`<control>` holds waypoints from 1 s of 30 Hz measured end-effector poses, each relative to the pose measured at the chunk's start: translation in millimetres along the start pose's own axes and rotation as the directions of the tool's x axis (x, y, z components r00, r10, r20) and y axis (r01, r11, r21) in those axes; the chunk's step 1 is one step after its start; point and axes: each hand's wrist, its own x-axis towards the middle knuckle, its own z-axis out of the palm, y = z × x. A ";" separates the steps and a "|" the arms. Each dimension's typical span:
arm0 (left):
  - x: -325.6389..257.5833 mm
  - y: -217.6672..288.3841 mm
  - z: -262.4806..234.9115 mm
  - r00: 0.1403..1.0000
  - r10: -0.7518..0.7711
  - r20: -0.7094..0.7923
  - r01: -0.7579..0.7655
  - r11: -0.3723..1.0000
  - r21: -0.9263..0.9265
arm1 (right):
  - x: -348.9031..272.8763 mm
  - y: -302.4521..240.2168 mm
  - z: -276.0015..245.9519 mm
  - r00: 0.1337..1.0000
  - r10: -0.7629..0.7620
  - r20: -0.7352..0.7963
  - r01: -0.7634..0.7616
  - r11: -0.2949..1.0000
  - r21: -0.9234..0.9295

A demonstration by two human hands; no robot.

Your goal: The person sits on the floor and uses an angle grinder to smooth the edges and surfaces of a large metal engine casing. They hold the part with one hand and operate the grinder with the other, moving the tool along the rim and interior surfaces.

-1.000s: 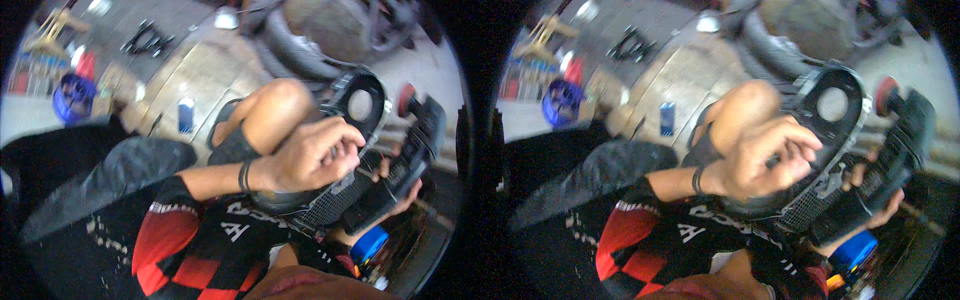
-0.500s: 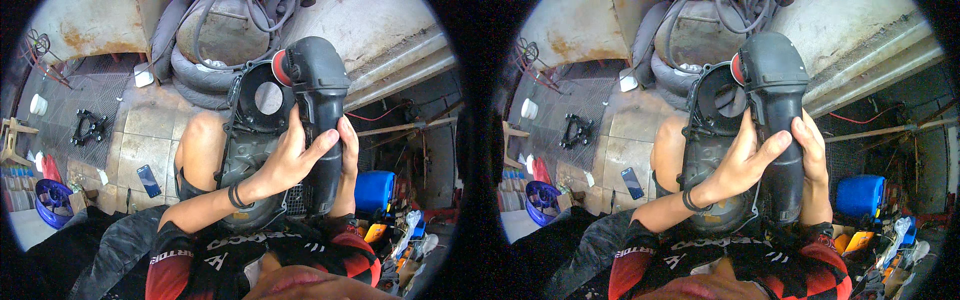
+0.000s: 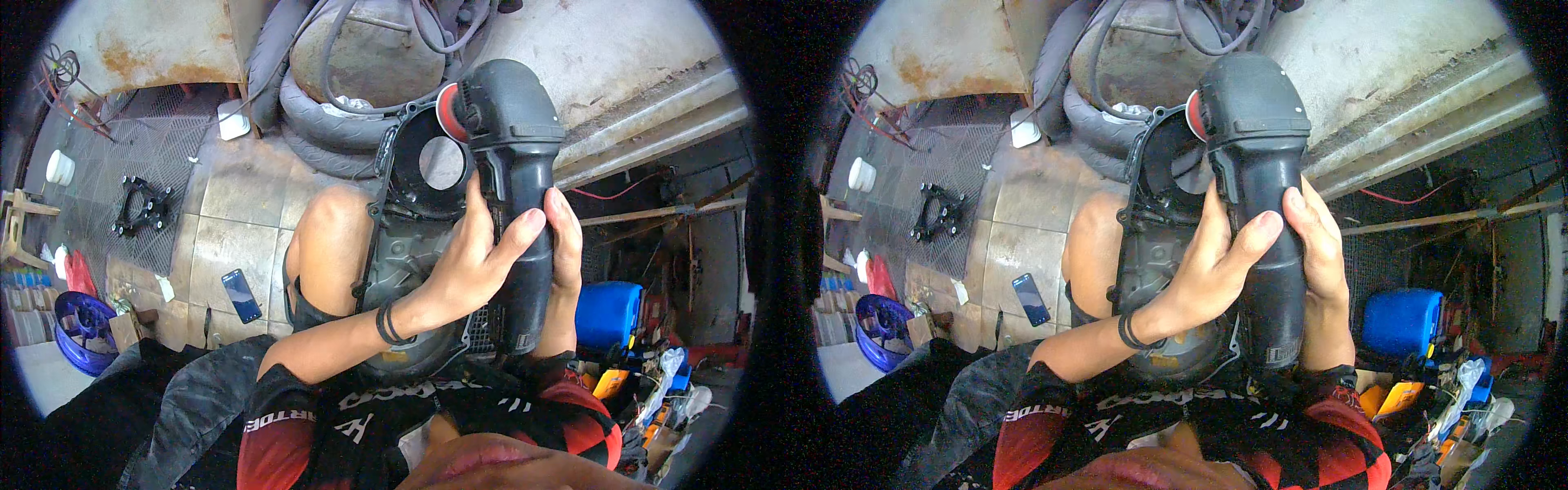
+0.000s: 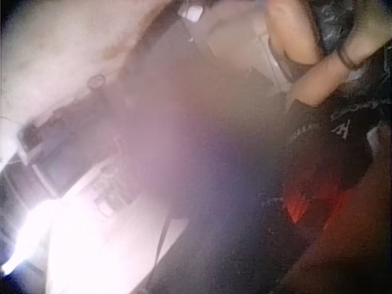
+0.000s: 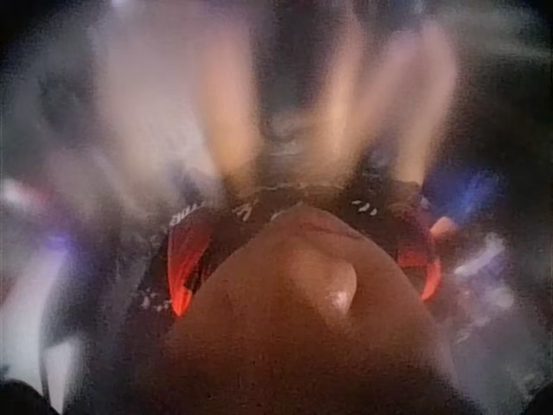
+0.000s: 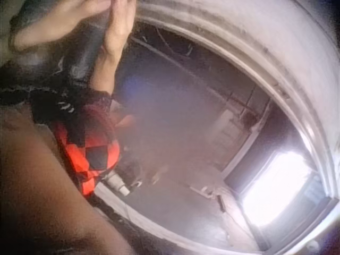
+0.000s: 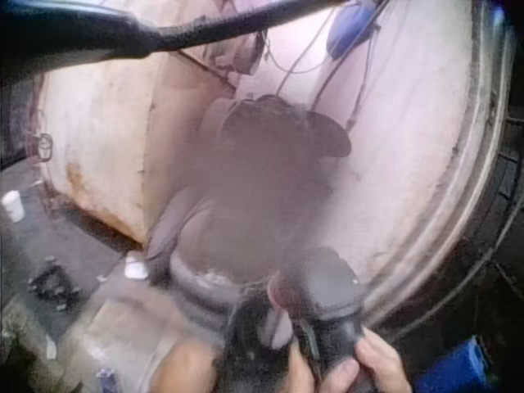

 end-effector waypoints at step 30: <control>-7.3 -2.6 -1.1 0.986 0.103 -0.133 -0.105 0.994 -0.004 | 10.9 -6.6 18.5 0.988 0.033 0.149 -0.023 0.998 -0.066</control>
